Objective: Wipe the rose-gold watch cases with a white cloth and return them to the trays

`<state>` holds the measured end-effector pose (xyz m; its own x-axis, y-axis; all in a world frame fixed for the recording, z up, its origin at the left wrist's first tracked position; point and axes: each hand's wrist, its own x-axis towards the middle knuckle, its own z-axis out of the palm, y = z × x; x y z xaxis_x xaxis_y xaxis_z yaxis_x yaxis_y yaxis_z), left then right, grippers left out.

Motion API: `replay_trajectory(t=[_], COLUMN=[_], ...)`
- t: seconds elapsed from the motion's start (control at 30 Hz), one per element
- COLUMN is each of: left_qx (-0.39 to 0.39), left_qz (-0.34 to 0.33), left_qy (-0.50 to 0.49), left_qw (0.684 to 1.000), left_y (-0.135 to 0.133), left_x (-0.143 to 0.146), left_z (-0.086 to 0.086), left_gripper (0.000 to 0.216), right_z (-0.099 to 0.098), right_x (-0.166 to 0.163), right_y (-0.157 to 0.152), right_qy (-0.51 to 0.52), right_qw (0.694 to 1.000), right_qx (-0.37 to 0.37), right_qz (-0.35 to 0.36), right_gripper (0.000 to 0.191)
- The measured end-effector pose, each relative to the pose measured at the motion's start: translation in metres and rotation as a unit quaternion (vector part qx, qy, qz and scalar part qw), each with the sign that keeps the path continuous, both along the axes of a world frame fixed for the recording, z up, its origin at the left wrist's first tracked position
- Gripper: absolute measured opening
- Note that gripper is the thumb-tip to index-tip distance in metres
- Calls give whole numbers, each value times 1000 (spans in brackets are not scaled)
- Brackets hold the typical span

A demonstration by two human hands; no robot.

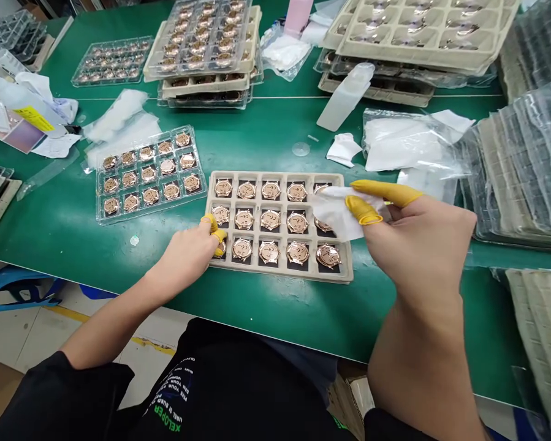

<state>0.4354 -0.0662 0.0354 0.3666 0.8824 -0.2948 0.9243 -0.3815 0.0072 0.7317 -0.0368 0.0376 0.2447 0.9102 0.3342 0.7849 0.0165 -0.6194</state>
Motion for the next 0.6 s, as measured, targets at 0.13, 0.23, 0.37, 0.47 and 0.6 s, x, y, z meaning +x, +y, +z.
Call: replay_trajectory(t=[0.13,0.23,0.37,0.47,0.6], left_qx=[-8,6,31,-87,-193], left_qz=[-21,1,47,90,143], left_qy=[20,-56,-423,-639,-727], left_qw=[1000,998,904,759,644], left_y=[-2,10,45,65,69], left_x=[-1,-1,28,58,72], left_z=[7,15,-3,-34,-55], left_gripper=[27,19,22,28,33], right_z=[1,-3,-7,-1,4], right_x=[8,17,25,23,15], right_y=[5,5,4,4,4], right_qy=[-30,-16,-51,18,183], right_qw=[993,989,987,985,966], right_qx=[-110,-142,-147,-164,-164], right_qz=[2,41,36,43,80], right_gripper=[30,25,16,15,28])
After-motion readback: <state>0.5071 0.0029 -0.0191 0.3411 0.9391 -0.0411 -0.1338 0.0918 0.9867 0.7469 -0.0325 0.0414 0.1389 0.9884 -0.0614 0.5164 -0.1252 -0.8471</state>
